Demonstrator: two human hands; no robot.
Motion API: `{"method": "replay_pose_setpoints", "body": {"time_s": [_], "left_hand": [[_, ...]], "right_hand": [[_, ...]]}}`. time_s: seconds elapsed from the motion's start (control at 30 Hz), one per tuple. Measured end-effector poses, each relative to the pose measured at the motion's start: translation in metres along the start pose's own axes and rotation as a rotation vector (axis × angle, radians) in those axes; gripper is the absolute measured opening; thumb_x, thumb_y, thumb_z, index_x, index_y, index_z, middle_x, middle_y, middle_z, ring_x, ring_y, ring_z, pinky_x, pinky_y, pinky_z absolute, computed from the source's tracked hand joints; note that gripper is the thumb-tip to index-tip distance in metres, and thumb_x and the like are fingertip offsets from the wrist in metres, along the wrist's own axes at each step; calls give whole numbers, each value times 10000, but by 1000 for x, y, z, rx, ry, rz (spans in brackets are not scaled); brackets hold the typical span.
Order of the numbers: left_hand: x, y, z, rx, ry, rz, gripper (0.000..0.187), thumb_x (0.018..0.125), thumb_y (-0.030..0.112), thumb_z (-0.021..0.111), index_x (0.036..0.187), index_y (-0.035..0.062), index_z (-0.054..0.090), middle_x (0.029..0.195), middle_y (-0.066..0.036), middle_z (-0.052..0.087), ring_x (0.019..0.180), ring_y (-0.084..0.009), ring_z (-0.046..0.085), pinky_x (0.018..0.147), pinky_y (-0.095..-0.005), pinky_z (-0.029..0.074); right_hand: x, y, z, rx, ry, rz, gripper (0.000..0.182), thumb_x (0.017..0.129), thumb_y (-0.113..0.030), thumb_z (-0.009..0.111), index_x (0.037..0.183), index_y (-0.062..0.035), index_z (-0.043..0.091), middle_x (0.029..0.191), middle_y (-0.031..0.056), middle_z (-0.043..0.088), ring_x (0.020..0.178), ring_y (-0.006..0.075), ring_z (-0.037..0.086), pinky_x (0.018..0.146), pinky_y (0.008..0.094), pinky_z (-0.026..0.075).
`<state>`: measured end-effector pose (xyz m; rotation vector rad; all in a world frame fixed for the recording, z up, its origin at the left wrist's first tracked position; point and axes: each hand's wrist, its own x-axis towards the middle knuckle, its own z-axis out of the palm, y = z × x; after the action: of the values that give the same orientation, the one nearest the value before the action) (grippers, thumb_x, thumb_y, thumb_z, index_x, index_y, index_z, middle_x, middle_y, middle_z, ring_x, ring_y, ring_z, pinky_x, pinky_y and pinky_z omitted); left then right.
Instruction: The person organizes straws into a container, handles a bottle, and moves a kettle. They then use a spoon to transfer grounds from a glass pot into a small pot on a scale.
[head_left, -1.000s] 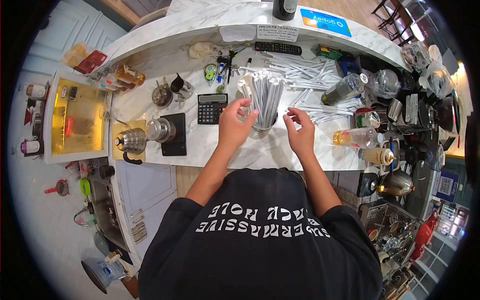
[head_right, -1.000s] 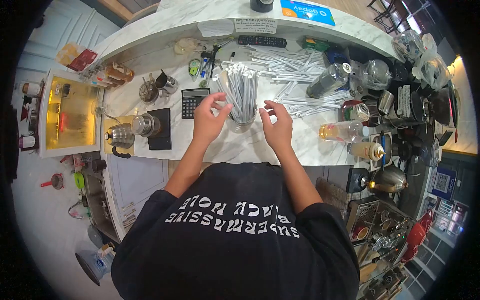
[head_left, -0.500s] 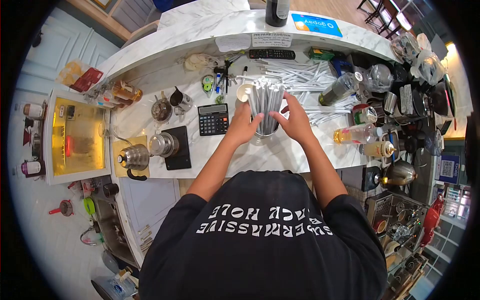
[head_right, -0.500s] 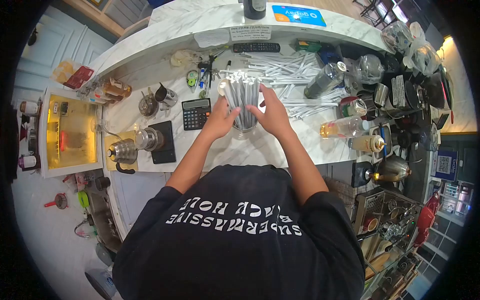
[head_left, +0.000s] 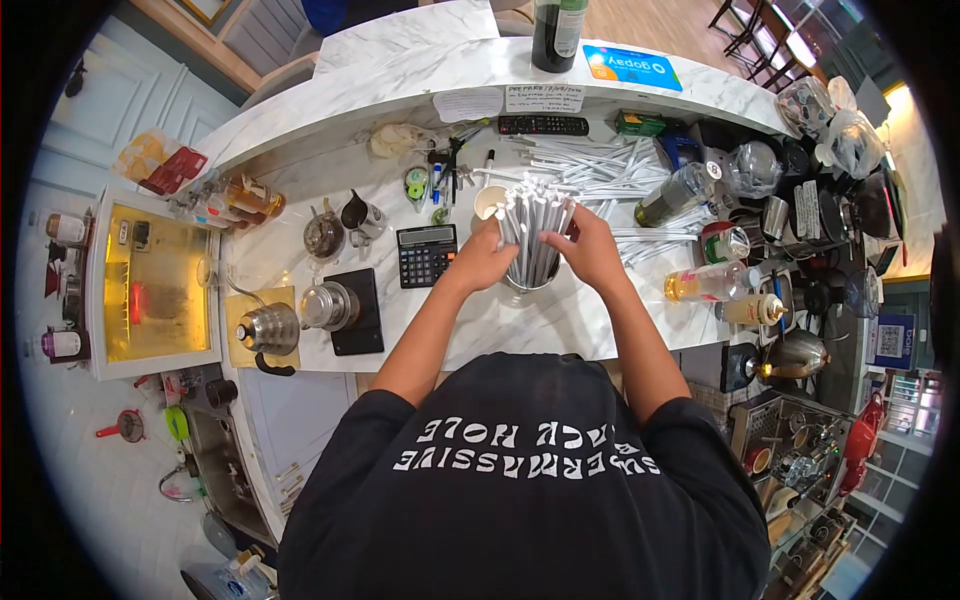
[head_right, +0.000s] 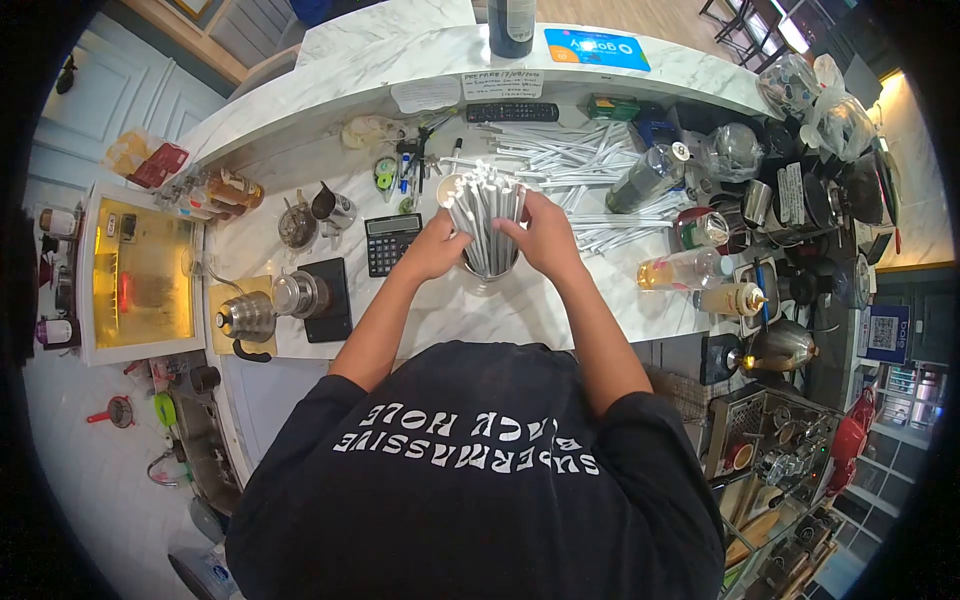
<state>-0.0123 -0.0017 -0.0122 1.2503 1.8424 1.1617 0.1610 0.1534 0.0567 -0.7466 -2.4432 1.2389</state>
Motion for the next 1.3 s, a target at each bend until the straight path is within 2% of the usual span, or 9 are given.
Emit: {"method": "replay_pose_setpoints", "body": {"time_s": [0.1, 0.2, 0.27, 0.33, 0.47, 0.77, 0.83, 0.97, 1.3], "left_hand": [[-18, 27, -5, -110, 39, -20, 694, 912, 155, 673, 1525, -23, 400, 1444, -194, 573, 1349, -303, 548, 1127, -416, 415], [-31, 26, 0, -95, 79, -95, 840, 864, 191, 723, 1581, 15, 322, 1482, -239, 535, 1360, -372, 547, 1170, -444, 393], [-36, 20, 10, -100, 72, -32, 811, 900, 187, 727, 1574, 3, 315, 1463, -206, 546, 1374, -308, 525, 1136, -484, 402], [-36, 29, 16, -116, 111, 2, 839, 869, 268, 791, 1538, -1, 362, 1413, -233, 577, 1336, -352, 556, 1091, -487, 439], [-22, 55, 21, 294, 179, -64, 897, 794, 386, 846, 1485, -6, 429, 1311, -261, 617, 1214, -443, 590, 1019, -516, 475], [-12, 16, 41, 292, 272, -120, 454, 866, 246, 749, 1238, 8, 645, 1211, -246, 657, 1140, -429, 626, 993, -494, 496], [-16, 11, 41, 231, 328, -2, 351, 920, 217, 677, 1212, 21, 679, 1224, -238, 659, 1119, -415, 637, 984, -483, 503], [-17, 16, 33, 162, 226, -168, 331, 961, 191, 621, 1240, 22, 679, 1251, -225, 660, 1150, -402, 631, 1013, -468, 489], [-7, 17, 26, 15, 263, 1, 350, 956, 176, 624, 1248, -11, 664, 1328, -236, 602, 1252, -410, 562, 1092, -470, 437]], "right_hand": [[-8, 3, 2, 136, 50, 177, 552, 865, -173, 822, 1352, 10, 637, 1018, 134, 710, 746, 190, 655, 706, 343, 537], [-13, 14, 8, 213, 86, 85, 608, 870, -144, 811, 1428, -20, 604, 1102, 139, 705, 741, 161, 645, 711, 315, 542], [-14, 19, 10, 230, 70, 77, 571, 882, -136, 791, 1415, -24, 615, 1137, 152, 697, 755, 182, 650, 733, 328, 546], [-11, 18, 11, 222, 55, 81, 469, 914, -130, 743, 1360, -18, 651, 1119, 160, 705, 784, 215, 664, 763, 351, 546], [-4, 15, 11, 169, 3, 40, 372, 940, -134, 702, 1291, -13, 686, 1072, 179, 723, 802, 254, 667, 788, 376, 544], [-7, 20, 3, 108, -11, 86, 344, 936, -164, 717, 1248, -19, 710, 1042, 187, 753, 782, 258, 678, 772, 392, 551], [-7, 21, 4, 138, 2, 92, 347, 929, -176, 735, 1240, -24, 717, 1047, 178, 757, 747, 257, 687, 740, 385, 556], [-8, 8, 5, 78, -61, 98, 362, 924, -175, 746, 1253, -29, 708, 1045, 180, 757, 730, 252, 695, 716, 378, 556], [-4, -9, 8, 25, 11, -28, 318, 904, -165, 741, 1166, 2, 673, 931, 185, 731, 687, 263, 678, 667, 395, 543]]}}
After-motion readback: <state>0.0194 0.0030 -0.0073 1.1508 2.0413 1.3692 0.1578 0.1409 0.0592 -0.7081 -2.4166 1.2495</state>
